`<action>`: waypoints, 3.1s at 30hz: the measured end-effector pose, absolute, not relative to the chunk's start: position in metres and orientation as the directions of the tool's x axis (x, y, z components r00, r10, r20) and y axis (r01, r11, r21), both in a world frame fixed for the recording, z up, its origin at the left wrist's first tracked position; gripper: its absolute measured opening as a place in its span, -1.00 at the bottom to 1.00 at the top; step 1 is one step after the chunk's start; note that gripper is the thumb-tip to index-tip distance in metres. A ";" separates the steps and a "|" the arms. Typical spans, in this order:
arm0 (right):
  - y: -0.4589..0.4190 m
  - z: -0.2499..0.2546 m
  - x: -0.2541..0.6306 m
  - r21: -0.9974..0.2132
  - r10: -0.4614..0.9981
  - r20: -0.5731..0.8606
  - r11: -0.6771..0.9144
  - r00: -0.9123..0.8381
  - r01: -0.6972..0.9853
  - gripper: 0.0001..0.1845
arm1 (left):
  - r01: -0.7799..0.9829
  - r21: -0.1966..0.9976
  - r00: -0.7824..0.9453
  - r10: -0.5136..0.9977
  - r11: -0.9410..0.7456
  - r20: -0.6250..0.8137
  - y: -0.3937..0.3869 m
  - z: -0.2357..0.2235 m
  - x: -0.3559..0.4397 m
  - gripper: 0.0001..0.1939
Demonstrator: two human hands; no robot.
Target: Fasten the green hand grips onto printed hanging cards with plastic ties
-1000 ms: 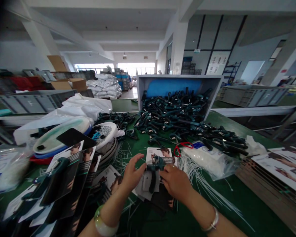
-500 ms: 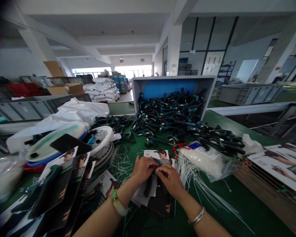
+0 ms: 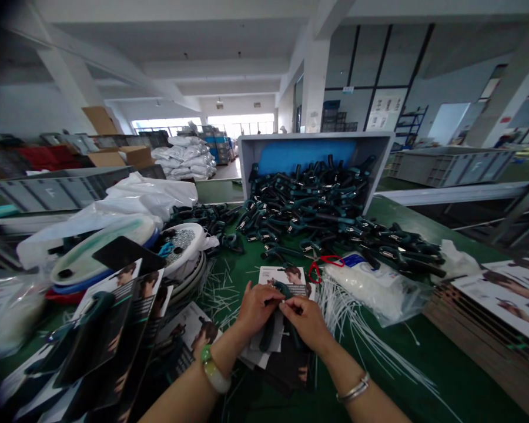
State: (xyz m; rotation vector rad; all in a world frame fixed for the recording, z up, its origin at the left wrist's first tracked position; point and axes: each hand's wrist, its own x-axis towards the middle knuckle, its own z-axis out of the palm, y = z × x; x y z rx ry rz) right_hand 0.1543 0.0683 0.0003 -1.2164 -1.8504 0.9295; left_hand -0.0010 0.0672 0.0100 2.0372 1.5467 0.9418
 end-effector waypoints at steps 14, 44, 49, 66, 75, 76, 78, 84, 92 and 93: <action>0.070 0.003 0.154 -0.882 0.942 0.135 0.255 -0.306 0.396 -0.70 | 0.650 0.698 0.148 0.951 -0.299 0.270 0.068 0.009 -0.001 -0.77; 0.078 0.002 0.142 -0.630 0.878 0.331 0.479 -0.347 0.611 -0.84 | 0.686 0.474 0.122 0.729 -0.553 0.674 0.056 0.011 0.003 -0.80; 0.087 0.004 0.144 -0.566 0.847 0.287 0.527 -0.447 0.635 -0.85 | 0.673 0.395 0.232 0.686 -0.625 0.690 0.049 0.017 0.000 -0.77; 0.039 0.004 0.155 -0.257 0.679 0.424 0.725 -0.600 0.639 -0.79 | 0.747 0.665 -0.118 0.984 0.002 0.131 0.040 0.010 0.001 -0.75; 0.044 0.016 0.158 -0.295 0.651 0.348 0.759 -0.675 0.580 -0.80 | 0.796 0.603 -0.057 0.987 -0.045 0.149 0.047 0.015 0.008 -0.81; 0.043 0.021 0.159 -0.276 0.657 0.297 0.754 -0.693 0.596 -0.82 | 0.788 0.611 -0.046 0.983 -0.073 0.176 0.046 0.015 0.007 -0.80; 0.040 0.030 0.163 -0.260 0.662 0.215 0.748 -0.718 0.611 -0.85 | 0.767 0.631 -0.076 0.959 -0.119 0.273 0.044 0.016 0.001 -0.77; 0.027 0.034 0.168 -0.234 0.656 0.197 0.753 -0.729 0.614 -0.85 | 0.549 0.836 -0.479 0.812 -0.020 0.333 0.015 -0.006 -0.033 -0.57; 0.022 0.018 0.138 -0.319 0.712 0.408 0.698 -0.572 0.641 -0.81 | 0.368 0.928 -0.256 0.953 -0.058 0.161 -0.006 -0.023 -0.033 -0.83; 0.022 0.017 0.134 -0.344 0.728 0.427 0.680 -0.536 0.648 -0.81 | 0.438 0.894 -0.233 0.949 -0.092 0.211 -0.005 -0.019 -0.031 -0.85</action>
